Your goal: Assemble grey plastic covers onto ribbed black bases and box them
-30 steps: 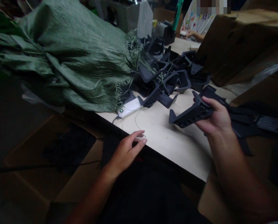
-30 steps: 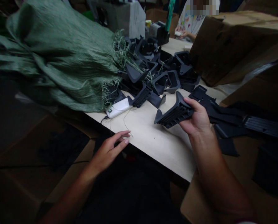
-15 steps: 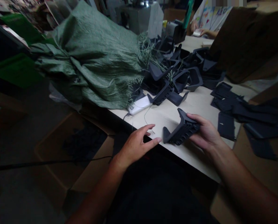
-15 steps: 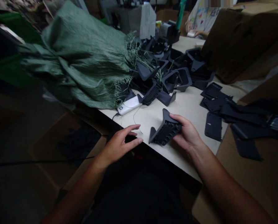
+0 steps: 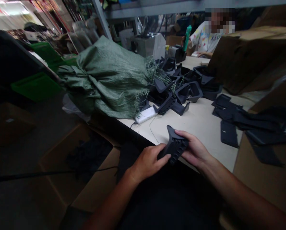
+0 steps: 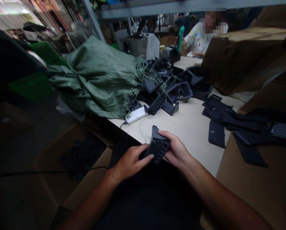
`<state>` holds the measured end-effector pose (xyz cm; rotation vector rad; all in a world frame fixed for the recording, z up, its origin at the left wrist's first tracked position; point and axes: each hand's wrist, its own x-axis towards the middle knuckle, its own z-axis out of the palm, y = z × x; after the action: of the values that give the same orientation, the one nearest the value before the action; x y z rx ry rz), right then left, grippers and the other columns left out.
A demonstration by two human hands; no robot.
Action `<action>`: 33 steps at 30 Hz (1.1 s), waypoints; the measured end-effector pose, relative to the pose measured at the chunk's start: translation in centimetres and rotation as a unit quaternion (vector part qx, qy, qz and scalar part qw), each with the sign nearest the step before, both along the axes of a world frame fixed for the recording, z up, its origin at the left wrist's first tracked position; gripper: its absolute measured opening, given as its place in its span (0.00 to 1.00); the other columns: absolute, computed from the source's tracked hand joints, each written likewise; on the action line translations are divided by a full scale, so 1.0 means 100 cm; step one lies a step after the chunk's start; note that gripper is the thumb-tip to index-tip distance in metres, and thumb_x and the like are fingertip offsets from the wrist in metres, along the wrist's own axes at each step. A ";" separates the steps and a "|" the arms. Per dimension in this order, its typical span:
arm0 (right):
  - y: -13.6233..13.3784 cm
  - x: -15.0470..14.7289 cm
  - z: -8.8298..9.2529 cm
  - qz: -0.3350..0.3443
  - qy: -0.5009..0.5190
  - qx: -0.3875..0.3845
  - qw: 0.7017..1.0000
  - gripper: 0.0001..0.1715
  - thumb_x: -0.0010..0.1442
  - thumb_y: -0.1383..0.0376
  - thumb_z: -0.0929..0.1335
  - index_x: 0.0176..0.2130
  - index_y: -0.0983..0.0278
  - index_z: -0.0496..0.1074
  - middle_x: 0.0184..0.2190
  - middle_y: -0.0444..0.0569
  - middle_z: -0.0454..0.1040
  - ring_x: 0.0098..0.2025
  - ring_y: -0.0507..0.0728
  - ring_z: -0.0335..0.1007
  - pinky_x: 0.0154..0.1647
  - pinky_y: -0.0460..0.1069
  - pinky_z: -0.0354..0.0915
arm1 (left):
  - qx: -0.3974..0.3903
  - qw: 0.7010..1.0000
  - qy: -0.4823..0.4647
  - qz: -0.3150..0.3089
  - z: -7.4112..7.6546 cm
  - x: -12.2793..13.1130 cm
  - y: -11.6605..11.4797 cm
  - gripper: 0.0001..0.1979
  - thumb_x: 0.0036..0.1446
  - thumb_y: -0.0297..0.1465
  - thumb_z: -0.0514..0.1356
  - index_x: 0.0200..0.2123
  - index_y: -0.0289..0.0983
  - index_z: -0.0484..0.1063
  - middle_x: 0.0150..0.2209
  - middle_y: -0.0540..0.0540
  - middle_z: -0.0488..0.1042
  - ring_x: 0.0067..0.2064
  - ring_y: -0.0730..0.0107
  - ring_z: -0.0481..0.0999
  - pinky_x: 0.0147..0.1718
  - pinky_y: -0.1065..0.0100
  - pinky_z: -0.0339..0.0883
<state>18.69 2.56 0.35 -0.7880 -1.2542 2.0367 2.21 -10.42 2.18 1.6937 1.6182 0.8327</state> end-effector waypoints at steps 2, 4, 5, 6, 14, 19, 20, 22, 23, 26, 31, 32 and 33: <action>-0.001 -0.002 -0.004 0.009 -0.038 0.073 0.997 0.17 0.66 0.51 0.70 0.38 0.60 0.79 0.31 0.50 0.84 0.30 0.61 0.81 0.33 0.54 0.77 | -0.003 0.999 -0.039 0.014 -0.005 -0.003 -0.008 0.13 0.69 0.38 0.60 0.41 0.37 0.80 0.33 0.47 0.79 0.35 0.63 0.77 0.36 0.67 0.65; 0.005 -0.003 -0.008 0.000 -0.124 0.234 0.964 0.25 0.72 0.48 0.62 0.44 0.62 0.79 0.34 0.52 0.84 0.32 0.60 0.81 0.32 0.53 0.76 | -0.020 0.991 -0.128 0.039 -0.010 -0.007 -0.020 0.13 0.68 0.39 0.61 0.43 0.36 0.81 0.38 0.45 0.81 0.39 0.62 0.78 0.40 0.66 0.68; 0.012 -0.004 -0.009 -0.011 -0.167 0.316 0.934 0.27 0.74 0.47 0.59 0.48 0.62 0.78 0.36 0.53 0.84 0.34 0.60 0.81 0.33 0.53 0.76 | -0.032 0.979 -0.190 0.065 -0.012 -0.008 -0.028 0.13 0.66 0.40 0.63 0.45 0.36 0.81 0.40 0.45 0.82 0.41 0.61 0.79 0.42 0.66 0.69; 0.019 -0.005 -0.010 -0.025 -0.203 0.384 0.901 0.28 0.74 0.48 0.59 0.51 0.62 0.77 0.38 0.54 0.84 0.35 0.60 0.81 0.36 0.54 0.75 | -0.046 0.960 -0.257 0.099 -0.014 -0.008 -0.036 0.14 0.65 0.40 0.65 0.46 0.36 0.80 0.42 0.44 0.83 0.42 0.61 0.80 0.42 0.66 0.71; 0.088 -0.069 0.017 0.002 -0.312 0.642 0.700 0.31 0.69 0.70 0.64 0.68 0.62 0.69 0.71 0.57 0.64 0.72 0.69 0.54 0.73 0.63 0.46 | -0.038 0.809 -0.477 0.342 -0.016 -0.007 -0.079 0.26 0.49 0.37 0.74 0.50 0.32 0.78 0.39 0.41 0.85 0.37 0.58 0.85 0.35 0.66 0.77; 0.134 -0.090 0.031 0.018 -0.410 0.674 0.615 0.23 0.69 0.72 0.63 0.55 0.63 0.81 0.56 0.60 0.79 0.68 0.70 0.58 0.73 0.69 0.32 | -0.029 0.804 -0.489 0.339 -0.010 -0.003 -0.090 0.26 0.48 0.37 0.75 0.49 0.32 0.78 0.38 0.41 0.85 0.38 0.56 0.85 0.35 0.65 0.78; 0.144 -0.085 0.032 0.019 -0.432 0.669 0.604 0.20 0.68 0.71 0.64 0.52 0.64 0.83 0.51 0.61 0.81 0.65 0.70 0.61 0.72 0.70 0.34 | -0.029 0.800 -0.493 0.339 -0.011 -0.002 -0.094 0.26 0.48 0.37 0.75 0.48 0.32 0.78 0.38 0.41 0.85 0.38 0.55 0.86 0.36 0.65 0.78; 0.162 -0.072 0.032 0.010 -0.475 0.653 0.590 0.17 0.67 0.66 0.67 0.48 0.67 0.84 0.49 0.64 0.82 0.60 0.72 0.65 0.69 0.69 0.42 | -0.031 0.794 -0.500 0.345 -0.016 -0.003 -0.103 0.25 0.48 0.36 0.75 0.48 0.32 0.78 0.38 0.41 0.85 0.39 0.55 0.86 0.37 0.64 0.79; 0.170 -0.064 0.033 0.000 -0.497 0.641 0.586 0.17 0.68 0.63 0.68 0.48 0.69 0.83 0.49 0.67 0.82 0.59 0.72 0.67 0.67 0.69 0.46 | -0.034 0.790 -0.502 0.350 -0.020 -0.004 -0.107 0.25 0.48 0.36 0.75 0.48 0.32 0.78 0.38 0.41 0.85 0.39 0.54 0.86 0.37 0.64 0.79; 0.194 -0.039 0.038 -0.039 -0.546 0.599 0.584 0.20 0.68 0.58 0.69 0.47 0.72 0.82 0.50 0.71 0.81 0.56 0.73 0.71 0.60 0.65 0.57 | -0.043 0.782 -0.498 0.371 -0.032 -0.009 -0.116 0.27 0.47 0.36 0.75 0.49 0.31 0.78 0.39 0.40 0.85 0.38 0.54 0.86 0.35 0.64 0.79; 0.215 -0.008 0.053 -0.071 -0.531 0.584 0.610 0.17 0.65 0.59 0.73 0.48 0.68 0.83 0.47 0.61 0.83 0.50 0.67 0.76 0.51 0.56 0.66 | -0.053 0.779 -0.499 0.375 -0.042 -0.015 -0.112 0.28 0.46 0.36 0.75 0.49 0.31 0.78 0.39 0.40 0.85 0.36 0.56 0.85 0.33 0.66 0.78; 0.217 -0.004 0.055 -0.075 -0.524 0.587 0.612 0.18 0.66 0.59 0.72 0.50 0.67 0.82 0.48 0.59 0.83 0.50 0.66 0.76 0.51 0.54 0.67 | -0.054 0.778 -0.504 0.370 -0.042 -0.015 -0.110 0.27 0.46 0.36 0.75 0.49 0.31 0.78 0.39 0.40 0.85 0.36 0.57 0.85 0.33 0.66 0.78; 0.218 0.000 0.058 -0.085 -0.513 0.590 0.618 0.19 0.67 0.59 0.71 0.52 0.68 0.82 0.49 0.58 0.83 0.50 0.65 0.76 0.51 0.54 0.67 | -0.054 0.776 -0.511 0.366 -0.040 -0.015 -0.107 0.27 0.46 0.36 0.75 0.48 0.30 0.78 0.38 0.41 0.85 0.35 0.58 0.85 0.32 0.66 0.78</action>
<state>18.74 24.38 6.11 -1.2329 -2.4732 0.0478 0.67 -21.10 -1.87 0.2334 1.3810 1.6069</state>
